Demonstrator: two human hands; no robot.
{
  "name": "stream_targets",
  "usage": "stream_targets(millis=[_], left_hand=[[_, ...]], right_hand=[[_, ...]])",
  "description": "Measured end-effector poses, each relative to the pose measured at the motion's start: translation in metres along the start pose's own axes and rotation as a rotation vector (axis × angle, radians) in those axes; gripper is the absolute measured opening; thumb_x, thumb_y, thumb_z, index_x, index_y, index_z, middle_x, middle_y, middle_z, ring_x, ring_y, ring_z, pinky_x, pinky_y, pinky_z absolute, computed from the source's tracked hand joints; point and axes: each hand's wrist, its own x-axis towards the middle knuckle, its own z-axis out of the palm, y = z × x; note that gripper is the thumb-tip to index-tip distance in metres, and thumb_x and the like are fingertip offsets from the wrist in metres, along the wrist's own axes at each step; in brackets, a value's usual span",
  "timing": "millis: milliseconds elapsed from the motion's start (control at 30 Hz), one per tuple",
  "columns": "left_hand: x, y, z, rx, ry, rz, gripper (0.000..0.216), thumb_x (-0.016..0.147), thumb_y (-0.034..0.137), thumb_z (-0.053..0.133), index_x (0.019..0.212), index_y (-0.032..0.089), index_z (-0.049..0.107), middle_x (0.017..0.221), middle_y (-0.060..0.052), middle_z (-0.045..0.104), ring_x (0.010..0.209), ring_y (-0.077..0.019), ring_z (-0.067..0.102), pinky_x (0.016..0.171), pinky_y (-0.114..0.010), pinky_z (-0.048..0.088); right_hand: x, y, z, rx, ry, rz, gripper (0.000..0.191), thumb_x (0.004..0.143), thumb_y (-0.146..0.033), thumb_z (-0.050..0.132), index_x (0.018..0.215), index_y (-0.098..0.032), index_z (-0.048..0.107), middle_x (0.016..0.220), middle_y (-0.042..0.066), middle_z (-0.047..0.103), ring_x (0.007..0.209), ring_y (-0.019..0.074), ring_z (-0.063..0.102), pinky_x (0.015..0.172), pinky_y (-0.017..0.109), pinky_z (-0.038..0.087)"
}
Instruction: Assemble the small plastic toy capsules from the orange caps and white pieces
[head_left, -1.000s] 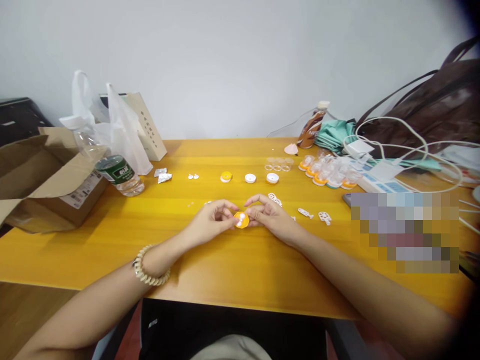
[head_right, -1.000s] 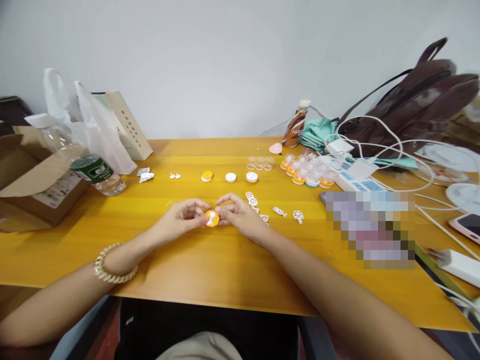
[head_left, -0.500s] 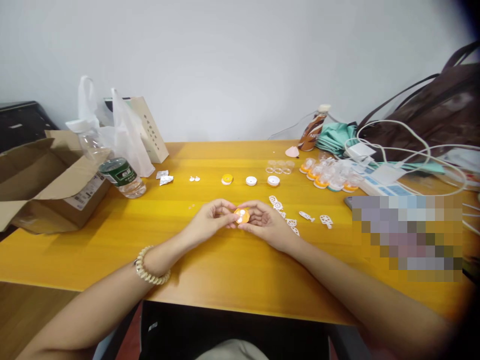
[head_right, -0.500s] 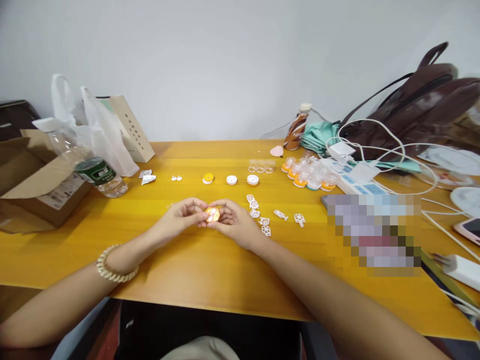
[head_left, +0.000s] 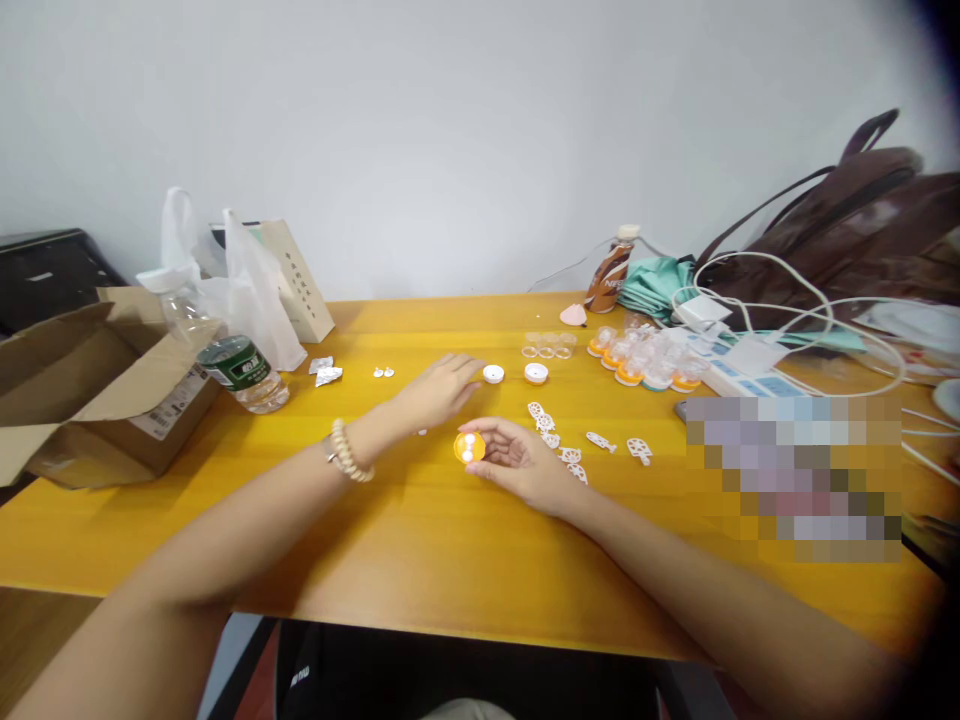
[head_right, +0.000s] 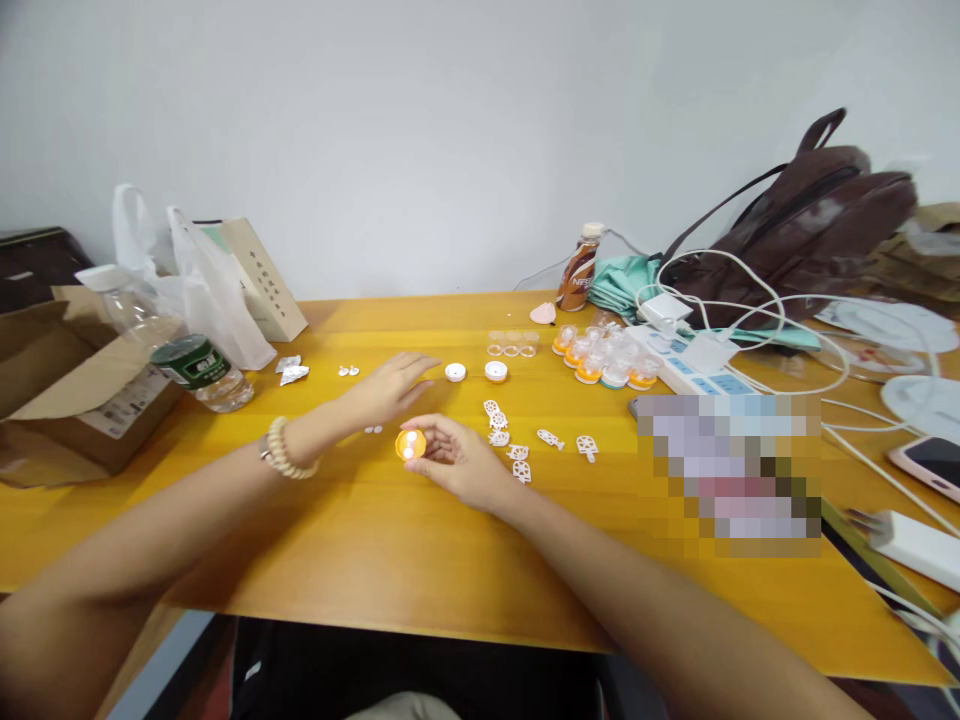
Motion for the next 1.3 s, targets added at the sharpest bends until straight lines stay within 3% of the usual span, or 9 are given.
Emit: stream_targets(millis=[100,267,433,500,567,667,800,1000,1300], left_hand=[[0.032,-0.002,0.018,-0.004,-0.076,-0.003,0.034,0.089,0.023,0.042,0.122,0.013,0.047,0.129,-0.015,0.048,0.121,-0.0246,0.042,0.103,-0.042,0.031],[0.044,-0.003,0.027,-0.090,-0.054,-0.069,0.021,0.086,0.019,0.045,0.099,0.013,0.060,0.105,-0.014,0.060,0.105,-0.0254,0.052,0.094,-0.043,0.038],[-0.011,0.000,-0.014,-0.353,-0.008,-0.188,0.037,0.092,0.032,0.036,0.127,0.021,0.040,0.113,-0.011,0.057,0.100,-0.0180,0.057,0.080,-0.030,0.048],[-0.040,0.005,-0.028,-0.838,-0.048,-0.298,0.041,0.089,0.033,0.046,0.130,0.029,0.039,0.116,-0.007,0.056,0.102,-0.0179,0.056,0.076,-0.027,0.047],[-0.065,0.012,-0.033,-1.129,-0.025,-0.369,0.038,0.086,0.031,0.054,0.123,0.030,0.048,0.111,-0.005,0.058,0.098,-0.0160,0.057,0.075,-0.024,0.046],[-0.085,0.017,-0.027,-1.304,0.066,-0.417,0.025,0.082,0.026,0.061,0.107,0.024,0.062,0.106,-0.003,0.060,0.096,-0.0139,0.056,0.082,-0.024,0.045],[-0.087,0.018,-0.017,-1.259,0.085,-0.450,0.023,0.082,0.026,0.061,0.104,0.023,0.065,0.100,-0.003,0.063,0.091,-0.0129,0.057,0.081,-0.025,0.046],[-0.084,0.023,-0.015,-1.108,0.054,-0.445,0.040,0.075,0.024,0.067,0.114,0.023,0.060,0.105,-0.005,0.064,0.090,-0.0150,0.060,0.087,-0.032,0.046],[-0.084,0.026,-0.009,-1.001,0.073,-0.353,0.030,0.078,0.021,0.063,0.108,0.019,0.059,0.106,-0.007,0.064,0.091,-0.0150,0.061,0.084,-0.031,0.047]], right_hand=[[-0.003,-0.001,0.002,-0.051,-0.035,-0.005,0.035,0.071,-0.021,0.067,0.105,-0.022,0.059,0.092,0.001,0.064,0.080,0.0123,0.060,0.082,0.029,0.048],[-0.006,-0.003,0.002,-0.056,-0.045,-0.001,0.041,0.071,-0.025,0.068,0.111,-0.021,0.058,0.094,0.003,0.065,0.083,0.0142,0.061,0.085,0.033,0.048],[-0.007,-0.005,0.004,-0.117,-0.070,-0.007,0.044,0.073,-0.027,0.066,0.115,-0.020,0.059,0.092,0.003,0.066,0.081,0.0140,0.062,0.086,0.033,0.049],[-0.007,-0.006,0.006,-0.115,-0.074,-0.009,0.046,0.074,-0.027,0.066,0.118,-0.020,0.057,0.093,0.003,0.067,0.082,0.0144,0.062,0.086,0.034,0.049],[-0.006,-0.006,0.007,-0.100,-0.071,-0.007,0.048,0.074,-0.027,0.065,0.121,-0.021,0.056,0.094,0.003,0.067,0.083,0.0145,0.063,0.086,0.035,0.049],[-0.004,-0.005,0.006,-0.079,-0.049,-0.008,0.047,0.075,-0.027,0.065,0.120,-0.020,0.056,0.094,0.003,0.068,0.082,0.0141,0.063,0.086,0.035,0.049],[-0.001,-0.003,0.004,-0.052,0.019,-0.011,0.041,0.074,-0.026,0.065,0.114,-0.020,0.058,0.097,0.004,0.067,0.085,0.0146,0.064,0.086,0.034,0.050],[0.002,0.001,0.001,-0.065,0.103,0.009,0.037,0.070,-0.025,0.068,0.105,-0.021,0.058,0.086,0.002,0.065,0.077,0.0132,0.063,0.082,0.032,0.052],[0.001,0.006,0.002,-0.109,0.115,0.034,0.046,0.069,-0.025,0.068,0.114,-0.017,0.060,0.088,0.003,0.068,0.077,0.0147,0.064,0.081,0.034,0.053]])
